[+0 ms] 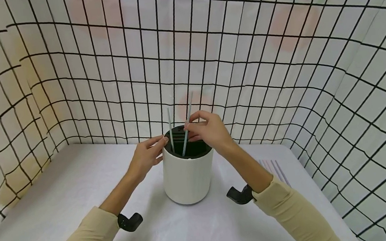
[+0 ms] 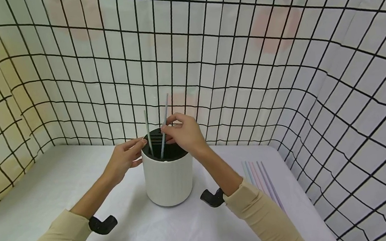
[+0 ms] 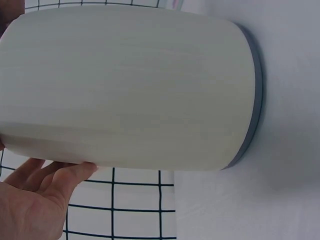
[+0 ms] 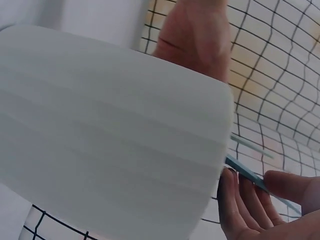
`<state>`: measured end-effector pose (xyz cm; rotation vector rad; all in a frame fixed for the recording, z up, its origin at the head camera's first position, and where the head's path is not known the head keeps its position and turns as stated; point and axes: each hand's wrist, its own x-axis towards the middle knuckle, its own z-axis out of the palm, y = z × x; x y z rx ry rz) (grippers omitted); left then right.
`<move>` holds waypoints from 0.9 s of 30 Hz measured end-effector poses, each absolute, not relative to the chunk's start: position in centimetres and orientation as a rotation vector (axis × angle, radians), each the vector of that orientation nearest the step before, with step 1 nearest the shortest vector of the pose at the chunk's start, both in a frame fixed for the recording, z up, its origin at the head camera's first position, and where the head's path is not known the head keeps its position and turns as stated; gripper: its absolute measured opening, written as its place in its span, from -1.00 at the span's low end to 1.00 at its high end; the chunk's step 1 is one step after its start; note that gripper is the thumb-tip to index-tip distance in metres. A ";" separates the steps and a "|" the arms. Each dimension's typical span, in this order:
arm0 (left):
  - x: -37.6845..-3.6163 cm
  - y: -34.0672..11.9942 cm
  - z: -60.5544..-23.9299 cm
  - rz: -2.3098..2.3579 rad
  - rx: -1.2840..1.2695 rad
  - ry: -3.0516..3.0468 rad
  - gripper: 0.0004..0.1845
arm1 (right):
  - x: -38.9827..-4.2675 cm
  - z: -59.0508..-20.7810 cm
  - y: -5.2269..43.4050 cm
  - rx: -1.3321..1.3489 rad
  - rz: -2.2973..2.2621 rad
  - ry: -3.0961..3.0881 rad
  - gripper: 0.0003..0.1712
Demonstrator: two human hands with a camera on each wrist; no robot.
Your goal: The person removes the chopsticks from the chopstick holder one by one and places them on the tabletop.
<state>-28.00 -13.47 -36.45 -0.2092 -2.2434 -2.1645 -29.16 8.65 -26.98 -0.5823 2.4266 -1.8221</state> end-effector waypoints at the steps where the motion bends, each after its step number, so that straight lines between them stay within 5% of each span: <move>1: -28.0 -13.5 -36.4 -2.168 -0.204 -2.241 -0.41 | -29.1 -26.8 8.9 -0.567 -1.861 2.420 -0.79; 27: -27.8 -13.4 -36.3 -2.172 -0.185 -2.252 -0.38 | -29.3 -22.4 19.9 -0.340 -2.356 2.329 -0.59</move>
